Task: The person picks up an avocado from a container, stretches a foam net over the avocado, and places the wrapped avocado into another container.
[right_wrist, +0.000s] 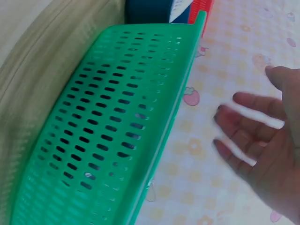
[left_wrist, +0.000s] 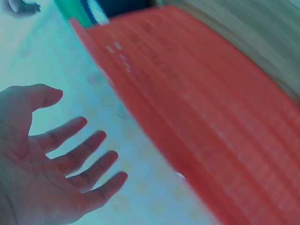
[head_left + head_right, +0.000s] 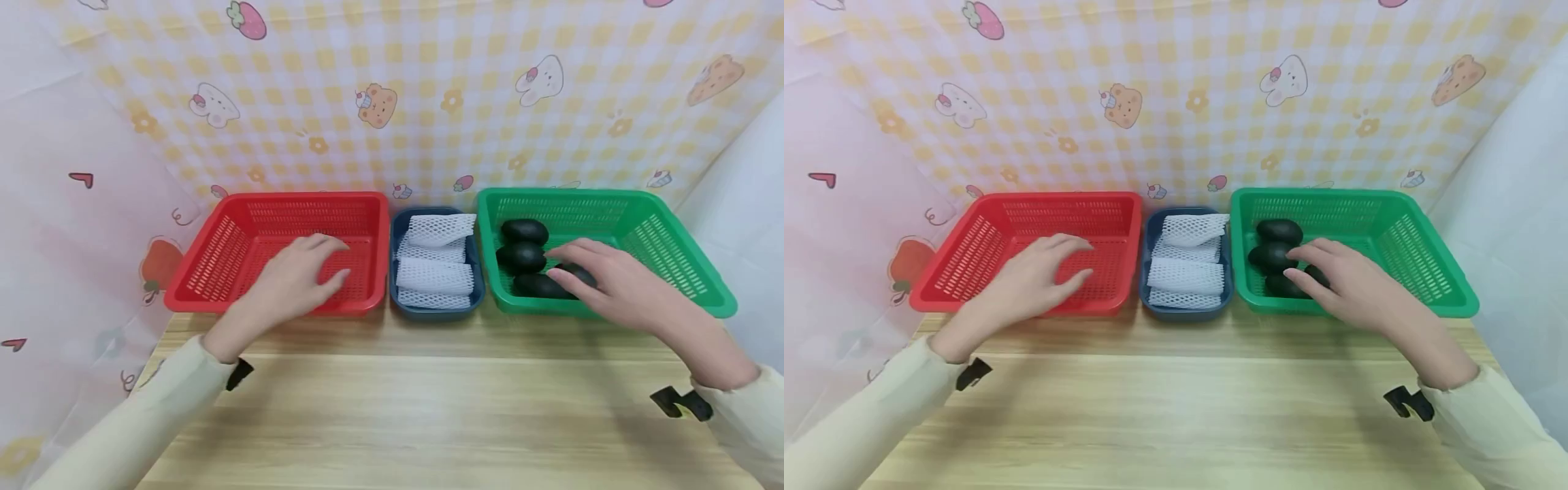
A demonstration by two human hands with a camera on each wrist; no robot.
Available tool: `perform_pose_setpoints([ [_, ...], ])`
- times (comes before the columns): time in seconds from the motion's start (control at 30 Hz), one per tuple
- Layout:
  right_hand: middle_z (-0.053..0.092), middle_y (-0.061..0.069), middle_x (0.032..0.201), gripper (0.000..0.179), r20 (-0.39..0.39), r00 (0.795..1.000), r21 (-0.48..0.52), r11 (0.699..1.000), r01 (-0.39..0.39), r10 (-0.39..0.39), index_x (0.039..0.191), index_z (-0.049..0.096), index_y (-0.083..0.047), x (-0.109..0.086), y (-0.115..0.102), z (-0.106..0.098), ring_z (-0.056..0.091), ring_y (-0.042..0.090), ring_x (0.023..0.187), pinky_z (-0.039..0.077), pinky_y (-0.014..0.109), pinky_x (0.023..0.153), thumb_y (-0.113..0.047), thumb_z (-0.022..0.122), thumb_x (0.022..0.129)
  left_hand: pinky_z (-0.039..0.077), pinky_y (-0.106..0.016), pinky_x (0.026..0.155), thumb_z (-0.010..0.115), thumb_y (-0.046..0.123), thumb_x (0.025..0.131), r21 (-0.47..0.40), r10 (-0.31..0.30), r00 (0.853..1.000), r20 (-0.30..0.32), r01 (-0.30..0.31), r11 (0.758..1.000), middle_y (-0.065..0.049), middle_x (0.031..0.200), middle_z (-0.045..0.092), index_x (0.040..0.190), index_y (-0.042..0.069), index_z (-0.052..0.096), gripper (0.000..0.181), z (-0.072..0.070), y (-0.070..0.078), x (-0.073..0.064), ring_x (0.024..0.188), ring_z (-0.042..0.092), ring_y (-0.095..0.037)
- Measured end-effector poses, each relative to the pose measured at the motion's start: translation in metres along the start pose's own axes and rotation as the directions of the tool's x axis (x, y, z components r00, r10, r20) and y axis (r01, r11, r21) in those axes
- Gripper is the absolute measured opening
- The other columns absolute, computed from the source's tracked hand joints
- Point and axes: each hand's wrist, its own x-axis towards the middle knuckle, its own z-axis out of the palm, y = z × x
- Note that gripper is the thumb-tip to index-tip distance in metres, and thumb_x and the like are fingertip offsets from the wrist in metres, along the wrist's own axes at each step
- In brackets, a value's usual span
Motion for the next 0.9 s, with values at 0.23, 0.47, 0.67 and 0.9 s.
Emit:
perform_pose_setpoints([
  [0.23, 0.055, -0.018, 0.076, 0.041, -0.175, 0.946, -0.078, 0.961, 0.264, -0.274, 0.092, 0.069, -0.019, 0.008, -0.003, 0.0, 0.044, -0.002, 0.061, 0.039, 0.017, 0.055, -0.046, 0.043, 0.108, 0.053, -0.034, 0.075, 0.082, 0.03, 0.086, 0.001, 0.236, 0.968, 0.09, -0.237, 0.972, -0.003, 0.108, 0.069, 0.12, 0.013, 0.072, 0.039, 0.027, 0.053, 0.027, 0.092, 0.06, -0.019],
  [0.47, 0.036, -0.023, 0.065, 0.025, -0.081, 0.964, -0.082, 0.965, 0.247, -0.254, 0.08, 0.056, -0.026, 0.01, -0.005, -0.006, 0.034, -0.006, 0.053, 0.031, 0.015, 0.048, -0.031, 0.059, 0.105, 0.05, -0.03, 0.072, 0.08, 0.027, 0.089, 0.041, 0.31, 0.914, 0.262, -0.331, 0.943, -0.001, 0.1, 0.07, 0.117, 0.013, 0.074, 0.032, 0.064, 0.079, 0.039, 0.083, 0.06, -0.015],
  [0.67, 0.044, -0.025, 0.068, 0.028, 0.037, 0.978, -0.095, 0.974, 0.206, -0.203, 0.091, 0.065, -0.023, 0.008, 0.003, -0.017, 0.038, -0.008, 0.054, 0.037, 0.019, 0.048, -0.001, 0.079, 0.083, 0.051, -0.031, 0.068, 0.077, 0.02, 0.091, 0.137, 0.303, 0.916, 0.262, -0.346, 0.928, 0.001, 0.089, 0.07, 0.107, 0.016, 0.076, 0.017, 0.085, 0.084, 0.038, 0.076, 0.063, -0.015],
  [0.9, 0.053, -0.021, 0.073, 0.019, 0.28, 0.96, -0.069, 0.997, 0.03, -0.01, 0.103, 0.067, -0.017, 0.012, 0.02, -0.025, 0.049, -0.005, 0.061, 0.047, 0.025, 0.055, -0.007, 0.077, 0.091, 0.048, -0.028, 0.06, 0.073, 0.012, 0.093, 0.205, 0.279, 0.936, 0.213, -0.322, 0.924, 0.002, 0.085, 0.069, 0.108, 0.017, 0.077, 0.017, 0.092, 0.085, 0.034, 0.069, 0.06, -0.015],
])
